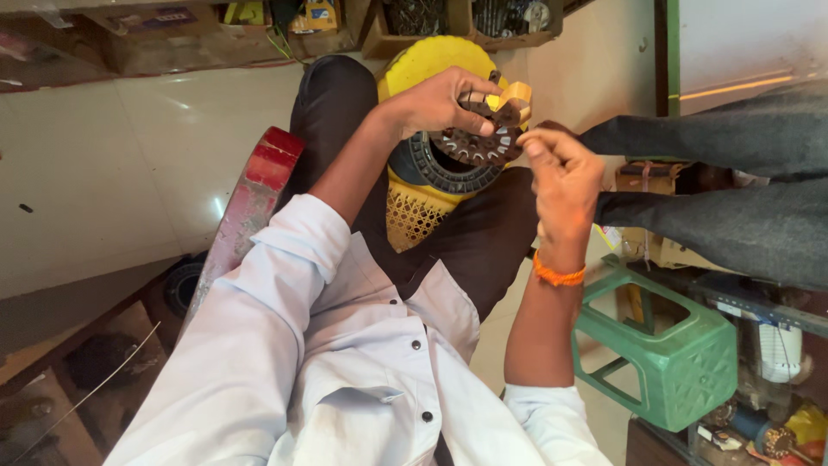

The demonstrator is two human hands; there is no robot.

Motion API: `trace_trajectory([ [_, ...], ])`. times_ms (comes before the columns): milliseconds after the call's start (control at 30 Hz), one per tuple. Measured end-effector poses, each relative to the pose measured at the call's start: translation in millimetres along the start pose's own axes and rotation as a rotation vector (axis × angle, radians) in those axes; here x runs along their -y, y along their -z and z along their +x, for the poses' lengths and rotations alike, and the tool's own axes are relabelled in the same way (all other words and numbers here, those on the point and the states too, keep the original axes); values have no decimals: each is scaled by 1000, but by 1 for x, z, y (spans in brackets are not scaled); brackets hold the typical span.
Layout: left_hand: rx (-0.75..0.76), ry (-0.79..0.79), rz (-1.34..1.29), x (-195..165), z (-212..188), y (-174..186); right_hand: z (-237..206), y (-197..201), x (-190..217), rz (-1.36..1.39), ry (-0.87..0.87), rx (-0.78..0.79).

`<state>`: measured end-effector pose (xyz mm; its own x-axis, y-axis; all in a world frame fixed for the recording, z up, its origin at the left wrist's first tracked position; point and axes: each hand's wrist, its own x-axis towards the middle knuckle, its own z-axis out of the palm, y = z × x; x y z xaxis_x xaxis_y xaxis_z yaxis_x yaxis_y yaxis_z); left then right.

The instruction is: The person sits in a chair with a small electric motor assembly on their lap and works on its armature and housing, fitting small components into slots by hand and turning the assembly to reach different sides. They briefly use a screwdriver on the housing and continue seating parts with their fingers.

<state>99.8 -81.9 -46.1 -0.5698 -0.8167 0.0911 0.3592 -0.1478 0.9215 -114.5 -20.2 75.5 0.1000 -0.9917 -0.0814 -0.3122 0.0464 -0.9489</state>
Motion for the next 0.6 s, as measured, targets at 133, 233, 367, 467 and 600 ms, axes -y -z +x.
trace_trajectory([
  [133, 15, 77, -17, -5, 0, 3, 21, 15, 6, 168, -13, -24],
  [233, 3, 64, 23, -6, 1, 2, 30, 18, 9, 249, -21, 8],
  [367, -10, 59, 13, -3, 0, 2, 40, 15, 12, 241, -25, 22],
  [467, -27, 89, -8, -2, -1, 2, 51, 14, 12, 307, -54, 61],
  [600, -5, 32, 33, -5, 1, 1, 49, 13, 12, 332, -67, 63],
])
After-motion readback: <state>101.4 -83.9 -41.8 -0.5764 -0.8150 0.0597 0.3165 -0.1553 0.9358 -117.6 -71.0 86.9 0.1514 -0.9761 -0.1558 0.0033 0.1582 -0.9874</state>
